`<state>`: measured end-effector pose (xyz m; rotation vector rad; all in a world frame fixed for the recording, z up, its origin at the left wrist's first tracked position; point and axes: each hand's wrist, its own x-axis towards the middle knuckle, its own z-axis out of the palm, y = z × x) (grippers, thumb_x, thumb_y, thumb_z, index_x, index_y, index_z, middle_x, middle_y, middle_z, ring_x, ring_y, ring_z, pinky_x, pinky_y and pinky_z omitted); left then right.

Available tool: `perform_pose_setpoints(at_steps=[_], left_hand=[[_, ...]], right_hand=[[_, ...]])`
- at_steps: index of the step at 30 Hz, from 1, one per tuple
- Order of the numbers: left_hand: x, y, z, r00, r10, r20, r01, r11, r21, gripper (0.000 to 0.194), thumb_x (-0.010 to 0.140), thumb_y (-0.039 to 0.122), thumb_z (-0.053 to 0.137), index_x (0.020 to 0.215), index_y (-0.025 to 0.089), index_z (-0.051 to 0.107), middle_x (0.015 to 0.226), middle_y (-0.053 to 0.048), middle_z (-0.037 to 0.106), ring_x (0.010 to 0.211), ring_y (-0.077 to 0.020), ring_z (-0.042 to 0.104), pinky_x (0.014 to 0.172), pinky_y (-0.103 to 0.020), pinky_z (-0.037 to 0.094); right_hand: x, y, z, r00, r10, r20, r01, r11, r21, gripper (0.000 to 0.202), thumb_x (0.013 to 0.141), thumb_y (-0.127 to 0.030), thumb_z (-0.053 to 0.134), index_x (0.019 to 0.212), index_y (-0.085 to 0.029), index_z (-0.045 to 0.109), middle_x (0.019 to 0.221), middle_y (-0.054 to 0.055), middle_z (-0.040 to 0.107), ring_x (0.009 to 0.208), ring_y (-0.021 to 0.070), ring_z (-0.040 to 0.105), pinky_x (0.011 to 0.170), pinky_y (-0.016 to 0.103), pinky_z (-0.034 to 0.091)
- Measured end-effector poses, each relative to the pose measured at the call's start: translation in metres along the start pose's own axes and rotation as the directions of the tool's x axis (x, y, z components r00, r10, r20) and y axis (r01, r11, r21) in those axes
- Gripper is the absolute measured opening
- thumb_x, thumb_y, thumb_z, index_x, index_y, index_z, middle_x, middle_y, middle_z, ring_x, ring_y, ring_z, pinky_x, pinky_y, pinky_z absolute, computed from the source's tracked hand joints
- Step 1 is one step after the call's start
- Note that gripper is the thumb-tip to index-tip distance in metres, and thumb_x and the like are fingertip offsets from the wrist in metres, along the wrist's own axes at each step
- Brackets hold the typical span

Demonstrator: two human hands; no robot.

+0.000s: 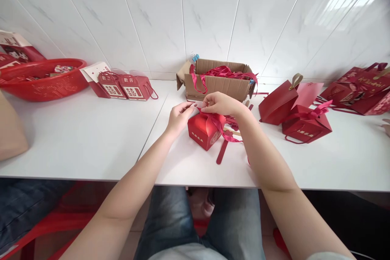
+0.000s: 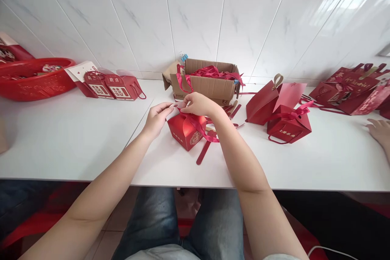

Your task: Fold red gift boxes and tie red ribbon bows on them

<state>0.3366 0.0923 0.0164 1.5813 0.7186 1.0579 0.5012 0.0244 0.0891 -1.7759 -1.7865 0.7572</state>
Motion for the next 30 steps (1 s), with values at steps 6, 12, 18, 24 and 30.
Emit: perform_pose_setpoints(at_steps=[6, 12, 18, 24, 30], left_hand=[[0.000, 0.000, -0.001, 0.999, 0.039, 0.035, -0.039, 0.999, -0.011, 0.025, 0.078, 0.035, 0.063, 0.092, 0.017, 0.071, 0.098, -0.006, 0.072, 0.096, -0.0208, 0.062, 0.084, -0.029, 0.046], [0.001, 0.000, -0.001, 0.997, 0.064, 0.037, -0.065, 0.998, 0.024, 0.025, 0.080, 0.035, 0.062, 0.097, 0.019, 0.069, 0.100, -0.005, 0.070, 0.094, -0.0190, 0.062, 0.084, -0.029, 0.047], [-0.001, -0.002, -0.001, 0.997, 0.072, 0.036, -0.075, 0.993, 0.086, 0.025, 0.082, 0.035, 0.060, 0.101, 0.020, 0.067, 0.097, -0.005, 0.068, 0.087, -0.0169, 0.061, 0.080, -0.028, 0.048], [-0.005, 0.001, 0.001, 0.994, 0.107, 0.013, -0.107, 0.994, 0.026, 0.041, 0.080, 0.036, 0.063, 0.120, 0.025, 0.059, 0.103, -0.004, 0.064, 0.088, -0.0159, 0.061, 0.081, -0.028, 0.049], [-0.003, 0.005, 0.000, 0.996, -0.073, -0.044, 0.070, 0.996, -0.057, 0.034, 0.085, 0.050, 0.054, 0.102, 0.023, 0.066, 0.096, -0.005, 0.066, 0.088, -0.0173, 0.060, 0.063, -0.024, 0.044]], right_hand=[[0.004, 0.002, 0.008, 0.997, -0.044, -0.071, 0.048, 0.997, 0.052, 0.010, 0.075, -0.024, 0.064, 0.083, -0.020, 0.059, 0.081, 0.001, 0.063, 0.069, 0.0132, 0.055, 0.061, 0.026, 0.042], [0.001, -0.005, 0.009, 0.997, -0.050, -0.051, 0.057, 0.988, 0.141, 0.006, 0.075, -0.020, 0.061, 0.078, -0.019, 0.056, 0.072, -0.001, 0.060, 0.063, 0.0111, 0.053, 0.058, 0.024, 0.041], [0.004, -0.006, 0.010, 0.999, -0.005, -0.053, 0.016, 0.976, 0.216, 0.010, 0.074, -0.018, 0.061, 0.078, -0.020, 0.052, 0.066, -0.003, 0.055, 0.057, 0.0093, 0.048, 0.053, 0.024, 0.037], [0.009, 0.000, 0.012, 0.998, 0.001, -0.063, 0.017, 0.957, 0.290, 0.019, 0.072, -0.019, 0.063, 0.084, -0.021, 0.047, 0.062, -0.006, 0.051, 0.054, 0.0089, 0.045, 0.052, 0.023, 0.036], [0.008, 0.001, 0.011, 0.999, -0.007, -0.054, 0.021, 0.960, 0.280, 0.019, 0.072, -0.019, 0.063, 0.083, -0.021, 0.048, 0.065, -0.006, 0.058, 0.057, 0.0088, 0.049, 0.055, 0.022, 0.038]])
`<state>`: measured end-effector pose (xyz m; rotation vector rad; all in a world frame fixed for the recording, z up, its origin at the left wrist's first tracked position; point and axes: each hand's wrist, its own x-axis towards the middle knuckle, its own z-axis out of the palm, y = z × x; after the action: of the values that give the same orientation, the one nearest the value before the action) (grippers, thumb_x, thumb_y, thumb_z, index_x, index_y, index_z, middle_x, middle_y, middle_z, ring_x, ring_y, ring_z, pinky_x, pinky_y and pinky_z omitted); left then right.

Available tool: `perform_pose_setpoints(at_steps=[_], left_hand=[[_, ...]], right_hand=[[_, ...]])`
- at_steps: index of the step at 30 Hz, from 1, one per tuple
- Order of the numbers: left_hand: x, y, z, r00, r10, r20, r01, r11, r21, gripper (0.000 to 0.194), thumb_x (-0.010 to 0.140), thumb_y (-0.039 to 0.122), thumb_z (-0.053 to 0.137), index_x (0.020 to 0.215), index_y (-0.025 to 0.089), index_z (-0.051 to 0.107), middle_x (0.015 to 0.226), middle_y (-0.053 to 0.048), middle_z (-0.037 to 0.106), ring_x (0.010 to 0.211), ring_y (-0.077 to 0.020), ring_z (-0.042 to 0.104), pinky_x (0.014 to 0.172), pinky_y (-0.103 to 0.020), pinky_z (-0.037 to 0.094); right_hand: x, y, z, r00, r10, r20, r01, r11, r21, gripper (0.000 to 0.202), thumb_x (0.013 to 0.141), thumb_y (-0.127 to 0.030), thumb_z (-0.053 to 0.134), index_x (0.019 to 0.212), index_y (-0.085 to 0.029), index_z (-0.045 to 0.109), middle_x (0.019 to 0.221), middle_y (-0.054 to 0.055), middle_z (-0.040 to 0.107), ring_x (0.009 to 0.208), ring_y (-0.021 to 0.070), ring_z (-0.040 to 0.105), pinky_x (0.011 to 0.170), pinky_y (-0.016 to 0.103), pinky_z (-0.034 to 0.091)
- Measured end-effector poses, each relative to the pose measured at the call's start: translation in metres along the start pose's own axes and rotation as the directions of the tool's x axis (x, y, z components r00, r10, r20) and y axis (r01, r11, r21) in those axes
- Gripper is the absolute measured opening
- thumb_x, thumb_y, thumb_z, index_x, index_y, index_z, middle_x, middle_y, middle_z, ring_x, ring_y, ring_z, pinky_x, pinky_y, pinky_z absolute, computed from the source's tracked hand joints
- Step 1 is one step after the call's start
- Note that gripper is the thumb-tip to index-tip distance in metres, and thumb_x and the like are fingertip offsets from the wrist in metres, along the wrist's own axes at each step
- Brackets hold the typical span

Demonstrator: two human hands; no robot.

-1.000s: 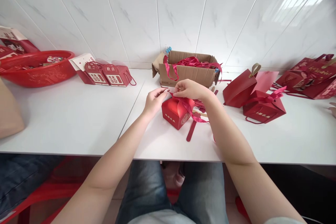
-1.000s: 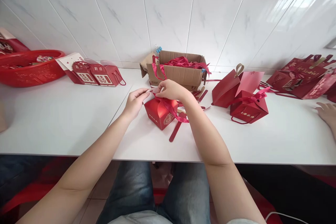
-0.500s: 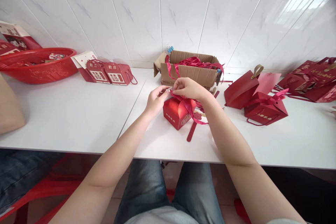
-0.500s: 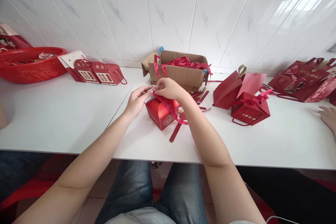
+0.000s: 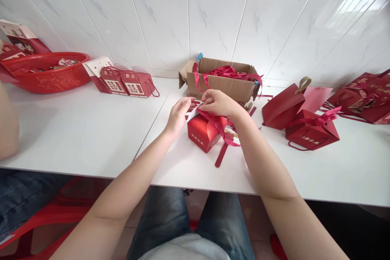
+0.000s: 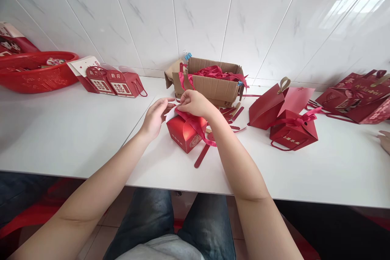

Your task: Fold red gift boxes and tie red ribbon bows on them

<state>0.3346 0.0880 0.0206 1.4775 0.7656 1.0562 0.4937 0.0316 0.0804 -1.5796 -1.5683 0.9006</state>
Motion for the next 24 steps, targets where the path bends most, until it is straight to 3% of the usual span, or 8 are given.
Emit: perform_pose_setpoints(at_steps=[5, 8, 12, 15, 17, 20, 24], left_hand=[[0.001, -0.003, -0.001, 0.999, -0.015, 0.046, 0.014, 1.000, 0.007, 0.024, 0.073, 0.043, 0.070, 0.080, 0.020, 0.071, 0.072, -0.001, 0.063, 0.060, -0.0119, 0.050, 0.052, -0.024, 0.035], [0.003, -0.004, -0.003, 0.997, 0.063, 0.042, -0.064, 0.997, 0.037, 0.024, 0.071, 0.043, 0.073, 0.076, 0.019, 0.072, 0.071, -0.001, 0.065, 0.062, -0.0123, 0.052, 0.056, -0.026, 0.039], [0.017, 0.008, -0.007, 0.989, 0.148, 0.027, -0.150, 0.973, 0.172, 0.028, 0.071, 0.046, 0.072, 0.076, 0.018, 0.072, 0.068, -0.002, 0.066, 0.057, -0.0126, 0.053, 0.055, -0.027, 0.041], [0.035, 0.033, -0.007, 0.975, 0.196, 0.109, -0.217, 0.947, 0.235, 0.025, 0.073, 0.043, 0.071, 0.078, 0.018, 0.072, 0.063, -0.001, 0.064, 0.049, -0.0106, 0.051, 0.051, -0.026, 0.042], [0.046, 0.053, -0.004, 0.957, 0.267, 0.114, -0.288, 0.920, 0.266, 0.022, 0.074, 0.038, 0.072, 0.077, 0.017, 0.070, 0.061, -0.001, 0.062, 0.047, -0.0100, 0.051, 0.050, -0.025, 0.042], [0.058, 0.074, 0.003, 0.932, 0.356, 0.068, -0.361, 0.896, 0.257, 0.017, 0.076, 0.033, 0.071, 0.076, 0.017, 0.068, 0.062, 0.000, 0.060, 0.052, -0.0112, 0.057, 0.052, -0.024, 0.044], [0.061, 0.081, 0.012, 0.916, 0.398, 0.040, -0.398, 0.895, 0.200, 0.014, 0.080, 0.029, 0.068, 0.080, 0.015, 0.065, 0.067, -0.001, 0.058, 0.066, -0.0153, 0.063, 0.059, -0.025, 0.047]], right_hand=[[-0.001, -0.002, 0.000, 1.000, -0.008, 0.023, 0.009, 0.999, -0.042, 0.020, 0.071, -0.020, 0.064, 0.085, -0.021, 0.050, 0.067, -0.005, 0.061, 0.059, 0.0096, 0.052, 0.058, 0.023, 0.040], [0.000, -0.001, -0.001, 0.999, -0.021, 0.028, 0.024, 0.995, -0.101, 0.022, 0.073, -0.025, 0.065, 0.092, -0.021, 0.053, 0.074, -0.003, 0.063, 0.063, 0.0111, 0.055, 0.058, 0.024, 0.042], [0.002, 0.005, -0.003, 1.000, -0.001, -0.007, 0.000, 0.976, -0.218, 0.043, 0.077, -0.042, 0.064, 0.113, -0.021, 0.055, 0.108, 0.007, 0.065, 0.089, 0.0195, 0.062, 0.073, 0.031, 0.048], [0.004, 0.010, -0.007, 0.996, -0.086, 0.002, 0.085, 0.978, -0.192, 0.049, 0.080, -0.048, 0.062, 0.120, -0.021, 0.055, 0.130, 0.009, 0.057, 0.113, 0.0229, 0.056, 0.090, 0.033, 0.046], [0.005, 0.012, -0.010, 0.984, -0.148, 0.096, 0.161, 0.978, -0.134, 0.044, 0.080, -0.047, 0.062, 0.116, -0.021, 0.059, 0.125, 0.007, 0.060, 0.111, 0.0210, 0.057, 0.090, 0.031, 0.046], [0.003, 0.010, -0.012, 0.971, -0.150, 0.186, 0.176, 0.975, -0.134, 0.031, 0.078, -0.046, 0.063, 0.095, -0.020, 0.064, 0.097, 0.002, 0.067, 0.086, 0.0173, 0.061, 0.074, 0.027, 0.047], [0.001, 0.006, -0.012, 0.989, -0.130, 0.071, 0.144, 0.955, -0.260, 0.027, 0.077, -0.045, 0.063, 0.072, -0.019, 0.058, 0.071, -0.001, 0.057, 0.065, 0.0130, 0.052, 0.059, 0.026, 0.040]])
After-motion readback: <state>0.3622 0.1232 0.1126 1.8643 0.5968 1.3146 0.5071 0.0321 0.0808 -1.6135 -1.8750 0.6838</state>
